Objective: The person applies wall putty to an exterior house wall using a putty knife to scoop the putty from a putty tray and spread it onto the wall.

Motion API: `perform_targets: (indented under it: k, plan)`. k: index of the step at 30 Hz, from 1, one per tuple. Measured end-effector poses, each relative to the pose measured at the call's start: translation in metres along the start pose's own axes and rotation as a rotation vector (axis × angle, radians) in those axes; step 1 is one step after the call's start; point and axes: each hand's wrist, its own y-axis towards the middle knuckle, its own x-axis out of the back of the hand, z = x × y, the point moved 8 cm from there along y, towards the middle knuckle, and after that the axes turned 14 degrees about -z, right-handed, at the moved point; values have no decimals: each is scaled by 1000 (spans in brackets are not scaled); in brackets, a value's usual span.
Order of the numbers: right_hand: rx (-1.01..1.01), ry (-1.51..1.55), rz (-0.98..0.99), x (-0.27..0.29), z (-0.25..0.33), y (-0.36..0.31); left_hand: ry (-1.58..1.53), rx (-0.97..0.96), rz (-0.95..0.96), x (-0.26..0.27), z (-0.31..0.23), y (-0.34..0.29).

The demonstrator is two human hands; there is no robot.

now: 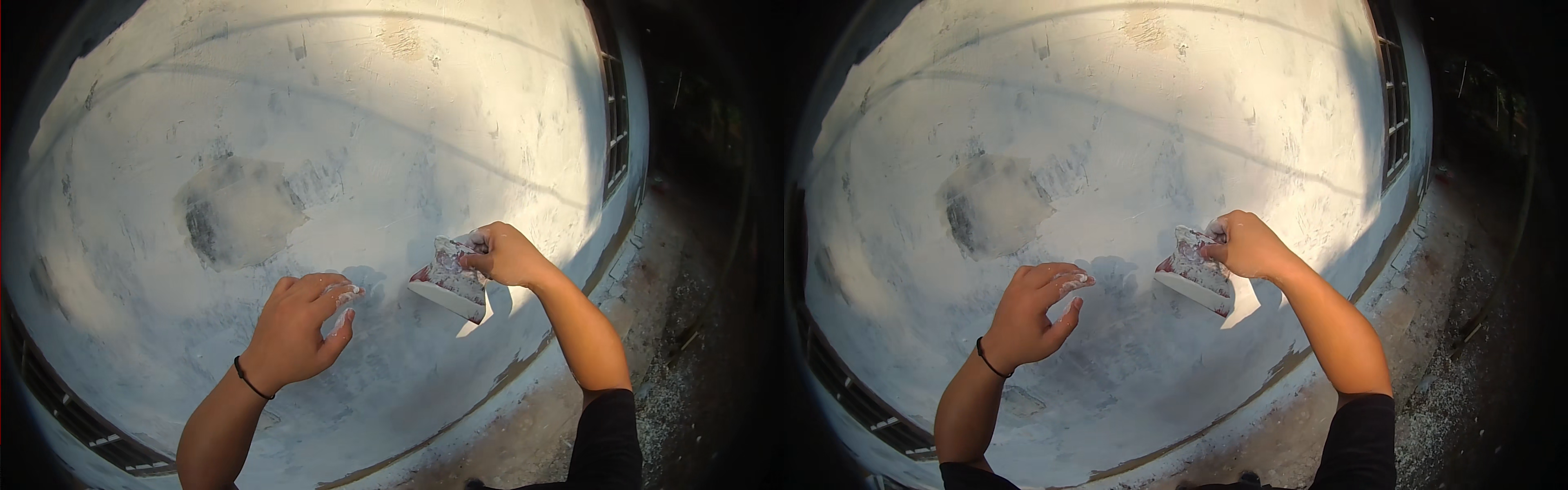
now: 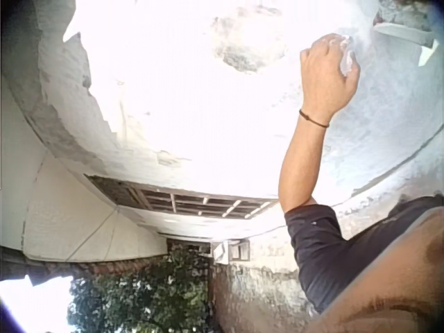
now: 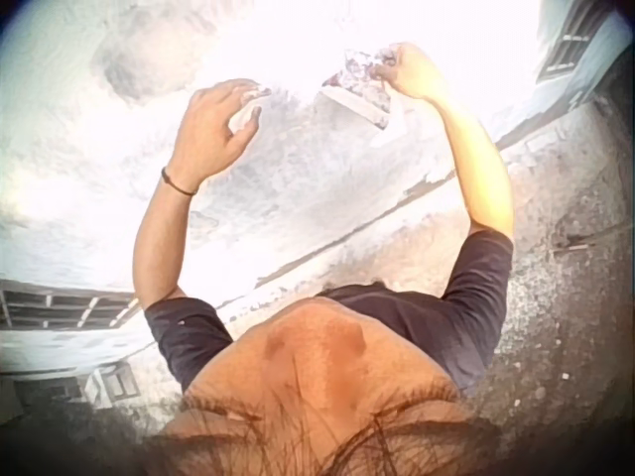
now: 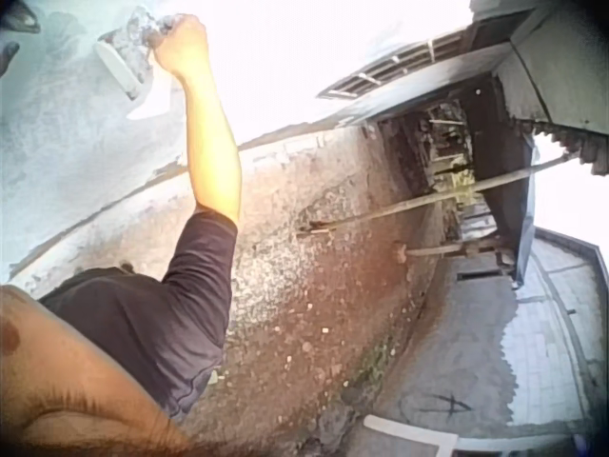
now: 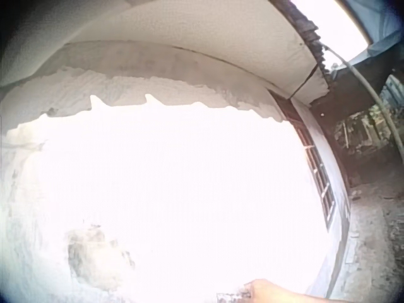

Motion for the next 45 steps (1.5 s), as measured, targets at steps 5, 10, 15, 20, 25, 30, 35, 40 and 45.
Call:
perform_targets:
  k: [5,10,15,20,25,30,35,40,45]
  plan:
    - [-21,139,-107,25,18,12,-13,-25,-38,2,14,5]
    - [79,135,-131,21,65,18,28,-60,-76,18,24,3]
    - [227,222,-200,17,114,31,94,-104,-149,51,36,0]
    - [770,45,-502,17,169,25,164,-76,-270,82,55,-5]
    - [1288,-81,-810,-4,190,3,203,-13,-320,92,70,-16]
    - [1390,-287,-840,-35,174,13,272,30,-338,92,73,-12]
    - [1463,-302,-840,-61,151,8,303,-36,-418,92,65,-1]
    - [1495,-449,-814,-96,135,17,285,-51,-421,81,59,9]
    - [1554,-533,-753,-115,131,17,260,-51,-420,74,60,9]
